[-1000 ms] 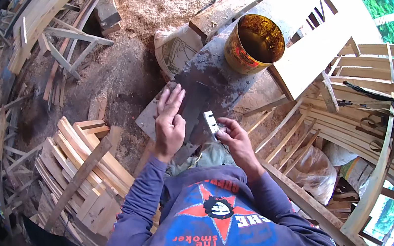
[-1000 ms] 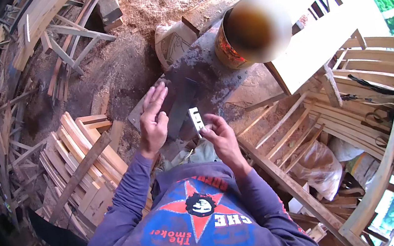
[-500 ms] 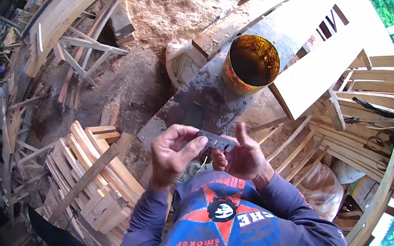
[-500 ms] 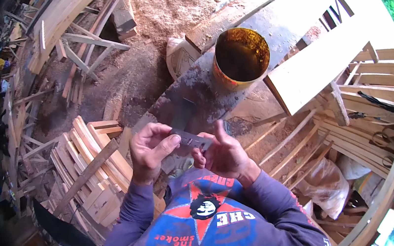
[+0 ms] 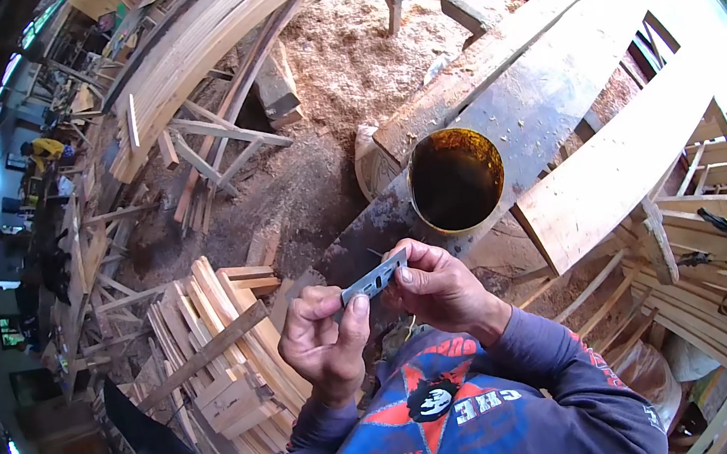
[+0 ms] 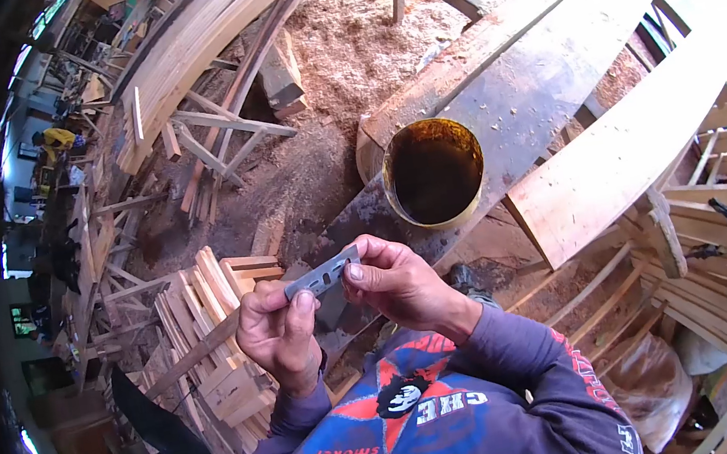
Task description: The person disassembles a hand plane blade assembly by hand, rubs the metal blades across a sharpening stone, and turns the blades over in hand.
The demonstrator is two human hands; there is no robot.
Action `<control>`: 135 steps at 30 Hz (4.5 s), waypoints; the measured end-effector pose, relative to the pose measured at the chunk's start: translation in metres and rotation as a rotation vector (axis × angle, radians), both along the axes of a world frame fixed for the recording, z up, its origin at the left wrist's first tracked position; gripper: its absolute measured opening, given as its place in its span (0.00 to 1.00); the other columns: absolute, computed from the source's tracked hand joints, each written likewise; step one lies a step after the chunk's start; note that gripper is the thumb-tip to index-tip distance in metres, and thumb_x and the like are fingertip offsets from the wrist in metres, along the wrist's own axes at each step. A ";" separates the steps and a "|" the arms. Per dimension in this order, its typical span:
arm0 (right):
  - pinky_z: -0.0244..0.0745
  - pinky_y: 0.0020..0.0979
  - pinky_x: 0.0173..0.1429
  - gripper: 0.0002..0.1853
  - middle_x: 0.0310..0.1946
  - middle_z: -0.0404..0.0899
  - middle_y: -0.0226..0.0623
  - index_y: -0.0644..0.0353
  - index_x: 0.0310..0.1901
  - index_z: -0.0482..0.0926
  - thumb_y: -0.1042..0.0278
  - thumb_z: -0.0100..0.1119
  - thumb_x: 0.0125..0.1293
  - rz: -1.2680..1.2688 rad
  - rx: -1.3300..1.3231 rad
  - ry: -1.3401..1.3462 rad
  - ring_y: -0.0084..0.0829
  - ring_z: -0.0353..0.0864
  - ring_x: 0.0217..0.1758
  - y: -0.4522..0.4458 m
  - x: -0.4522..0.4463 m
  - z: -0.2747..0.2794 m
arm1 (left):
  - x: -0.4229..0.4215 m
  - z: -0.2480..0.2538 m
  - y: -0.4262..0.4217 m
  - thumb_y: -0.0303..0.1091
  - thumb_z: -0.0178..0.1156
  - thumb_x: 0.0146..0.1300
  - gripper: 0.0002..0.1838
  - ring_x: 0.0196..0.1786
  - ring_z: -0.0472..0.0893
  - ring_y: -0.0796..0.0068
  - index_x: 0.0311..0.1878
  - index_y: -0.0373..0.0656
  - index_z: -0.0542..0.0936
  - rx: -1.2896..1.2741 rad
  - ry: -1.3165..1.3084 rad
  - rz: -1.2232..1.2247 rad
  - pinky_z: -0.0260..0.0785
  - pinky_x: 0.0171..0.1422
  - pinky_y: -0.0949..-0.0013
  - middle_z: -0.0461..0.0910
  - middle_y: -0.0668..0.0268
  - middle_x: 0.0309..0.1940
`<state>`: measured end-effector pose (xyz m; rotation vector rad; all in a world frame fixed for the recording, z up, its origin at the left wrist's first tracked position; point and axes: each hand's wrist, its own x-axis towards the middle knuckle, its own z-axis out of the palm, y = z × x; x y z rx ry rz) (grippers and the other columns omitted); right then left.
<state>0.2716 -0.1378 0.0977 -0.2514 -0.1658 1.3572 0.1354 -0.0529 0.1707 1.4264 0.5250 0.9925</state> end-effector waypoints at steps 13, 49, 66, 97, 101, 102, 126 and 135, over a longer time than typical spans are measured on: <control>0.72 0.29 0.47 0.07 0.39 0.80 0.30 0.60 0.50 0.82 0.72 0.67 0.74 -0.064 0.090 -0.071 0.24 0.77 0.39 -0.018 0.048 0.015 | 0.035 0.001 -0.028 0.12 0.67 0.63 0.13 0.47 0.82 0.73 0.44 0.38 0.77 0.022 -0.072 0.045 0.77 0.52 0.72 0.83 0.57 0.43; 0.86 0.47 0.51 0.11 0.39 0.91 0.45 0.60 0.43 0.89 0.67 0.58 0.68 0.591 -0.297 -2.551 0.50 0.91 0.44 0.066 0.204 -0.089 | -0.080 -0.051 -0.012 0.24 0.70 0.67 0.09 0.57 0.85 0.64 0.49 0.35 0.87 0.016 0.400 0.281 0.77 0.64 0.63 0.86 0.54 0.53; 0.81 0.28 0.54 0.13 0.45 0.88 0.35 0.63 0.55 0.84 0.73 0.68 0.71 -0.209 -1.021 -1.377 0.25 0.86 0.46 0.056 -0.058 -0.101 | -0.113 -0.194 0.118 0.24 0.65 0.68 0.08 0.52 0.87 0.58 0.48 0.34 0.86 0.206 0.535 -0.044 0.80 0.56 0.61 0.87 0.55 0.50; 0.79 0.31 0.49 0.09 0.42 0.83 0.40 0.64 0.45 0.85 0.75 0.73 0.66 -0.746 -1.290 -1.618 0.31 0.84 0.44 0.083 -0.147 -0.172 | -0.120 -0.266 0.133 0.20 0.63 0.67 0.07 0.50 0.87 0.56 0.46 0.36 0.85 0.194 0.476 -0.196 0.79 0.57 0.60 0.87 0.56 0.46; 0.79 0.33 0.50 0.08 0.42 0.83 0.42 0.64 0.45 0.85 0.75 0.73 0.66 -0.754 -1.329 -1.653 0.33 0.84 0.44 0.094 -0.143 -0.167 | -0.120 -0.266 0.134 0.20 0.63 0.66 0.07 0.50 0.87 0.56 0.46 0.36 0.86 0.192 0.474 -0.202 0.79 0.56 0.60 0.87 0.57 0.46; 0.79 0.33 0.50 0.09 0.42 0.83 0.42 0.65 0.44 0.85 0.75 0.73 0.66 -0.771 -1.333 -1.687 0.34 0.84 0.44 0.097 -0.141 -0.168 | -0.121 -0.267 0.134 0.20 0.64 0.66 0.07 0.50 0.87 0.56 0.46 0.37 0.86 0.190 0.467 -0.203 0.79 0.56 0.60 0.87 0.57 0.46; 0.79 0.39 0.46 0.09 0.40 0.82 0.45 0.65 0.47 0.85 0.73 0.72 0.67 -0.812 -1.356 -1.771 0.42 0.84 0.42 0.093 -0.149 -0.174 | -0.122 -0.265 0.136 0.21 0.64 0.67 0.07 0.51 0.87 0.57 0.46 0.37 0.86 0.194 0.463 -0.232 0.78 0.58 0.60 0.87 0.57 0.47; 0.80 0.35 0.48 0.10 0.41 0.83 0.44 0.64 0.47 0.86 0.71 0.73 0.68 -0.869 -1.379 -1.711 0.38 0.84 0.44 0.096 -0.148 -0.177 | -0.123 -0.263 0.137 0.21 0.63 0.67 0.06 0.51 0.87 0.57 0.46 0.36 0.85 0.200 0.464 -0.256 0.78 0.58 0.61 0.87 0.57 0.47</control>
